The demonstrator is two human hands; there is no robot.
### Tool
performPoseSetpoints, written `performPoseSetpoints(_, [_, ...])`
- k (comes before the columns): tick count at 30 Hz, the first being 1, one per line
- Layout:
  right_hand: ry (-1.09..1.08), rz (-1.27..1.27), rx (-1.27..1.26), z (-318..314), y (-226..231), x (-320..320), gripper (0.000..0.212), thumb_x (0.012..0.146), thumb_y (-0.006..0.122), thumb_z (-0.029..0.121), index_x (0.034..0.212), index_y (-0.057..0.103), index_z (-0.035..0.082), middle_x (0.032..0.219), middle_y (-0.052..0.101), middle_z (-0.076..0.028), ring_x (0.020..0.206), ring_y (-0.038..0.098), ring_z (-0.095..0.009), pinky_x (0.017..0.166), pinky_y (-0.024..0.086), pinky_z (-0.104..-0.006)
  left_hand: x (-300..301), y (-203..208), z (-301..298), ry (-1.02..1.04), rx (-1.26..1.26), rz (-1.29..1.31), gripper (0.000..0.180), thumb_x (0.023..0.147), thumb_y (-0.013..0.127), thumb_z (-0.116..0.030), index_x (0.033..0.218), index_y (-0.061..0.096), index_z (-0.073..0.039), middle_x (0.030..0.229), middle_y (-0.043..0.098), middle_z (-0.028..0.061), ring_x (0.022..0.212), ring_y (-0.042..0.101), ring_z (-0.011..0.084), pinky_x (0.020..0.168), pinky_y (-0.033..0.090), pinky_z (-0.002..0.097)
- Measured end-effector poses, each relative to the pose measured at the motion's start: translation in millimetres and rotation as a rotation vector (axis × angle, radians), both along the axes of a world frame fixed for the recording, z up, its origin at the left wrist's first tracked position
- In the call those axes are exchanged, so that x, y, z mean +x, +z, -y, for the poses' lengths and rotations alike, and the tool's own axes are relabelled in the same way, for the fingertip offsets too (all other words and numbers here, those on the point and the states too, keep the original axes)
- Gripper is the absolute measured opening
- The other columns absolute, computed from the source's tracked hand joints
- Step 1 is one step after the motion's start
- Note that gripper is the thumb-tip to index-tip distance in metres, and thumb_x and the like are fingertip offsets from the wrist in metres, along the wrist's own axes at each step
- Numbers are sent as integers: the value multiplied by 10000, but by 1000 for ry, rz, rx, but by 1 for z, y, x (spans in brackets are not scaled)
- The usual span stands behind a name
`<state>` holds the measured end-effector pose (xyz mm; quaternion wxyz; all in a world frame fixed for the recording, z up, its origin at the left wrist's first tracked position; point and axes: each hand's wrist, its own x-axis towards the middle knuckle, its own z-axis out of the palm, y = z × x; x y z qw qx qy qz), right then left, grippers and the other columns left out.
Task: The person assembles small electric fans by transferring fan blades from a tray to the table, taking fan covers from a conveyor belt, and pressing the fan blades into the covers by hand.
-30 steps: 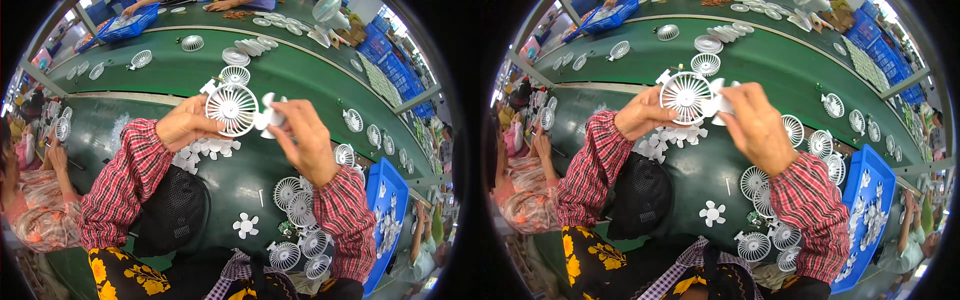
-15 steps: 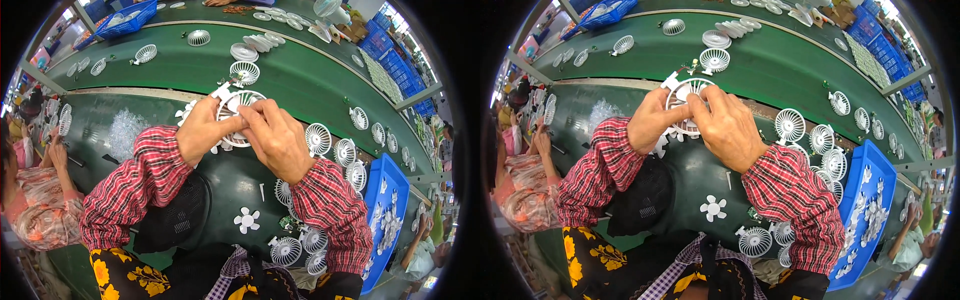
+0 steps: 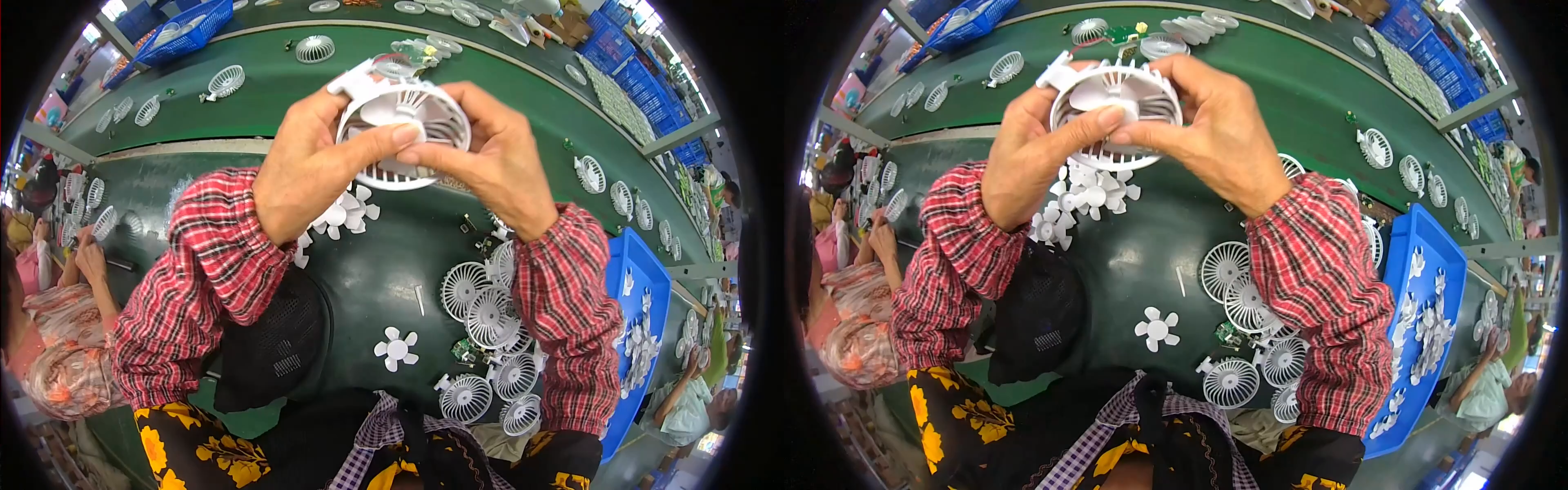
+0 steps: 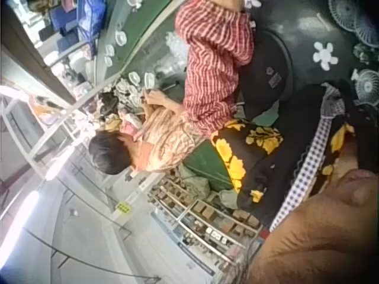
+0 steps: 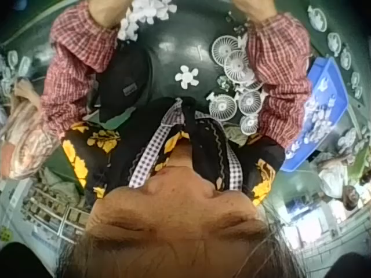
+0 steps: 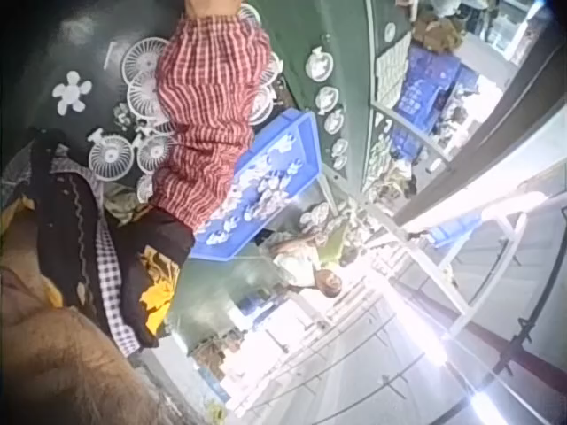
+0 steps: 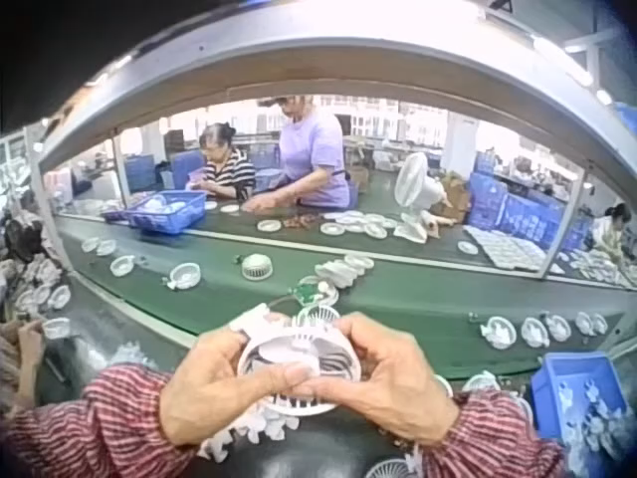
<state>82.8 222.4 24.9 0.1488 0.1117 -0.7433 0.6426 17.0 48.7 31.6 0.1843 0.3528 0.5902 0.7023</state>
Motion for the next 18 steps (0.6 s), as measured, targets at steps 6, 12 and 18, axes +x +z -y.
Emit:
performPoseSetpoints(6, [-151, -46, 167, -24, 11, 6, 326, 777, 716, -8, 1067, 568, -15, 959, 644, -44, 868, 616, -103, 772, 506, -234, -4, 8, -28, 69, -57, -367, 319, 908, 609, -129, 1183, 542, 19, 1026, 644, 89, 889, 638, 141, 779, 545, 282])
performPoseSetpoints(12, [-283, -37, 91, -61, -14, -7, 247, 728, 764, 40, 912, 602, 8, 848, 645, -27, 746, 582, -71, 669, 473, -221, -48, -35, -90, 71, -322, -419, 436, 772, 691, -331, 1082, 630, -31, 910, 678, 122, 812, 666, 224, 749, 534, 321])
performPoseSetpoints(18, [-267, 584, 114, -176, -93, -52, 432, 776, 740, 336, 1063, 633, 32, 951, 659, -21, 820, 593, -92, 751, 465, -247, -166, -100, -167, 48, -1084, -785, 658, 802, 627, -581, 1052, 644, 27, 880, 689, 172, 859, 679, 246, 755, 542, 347])
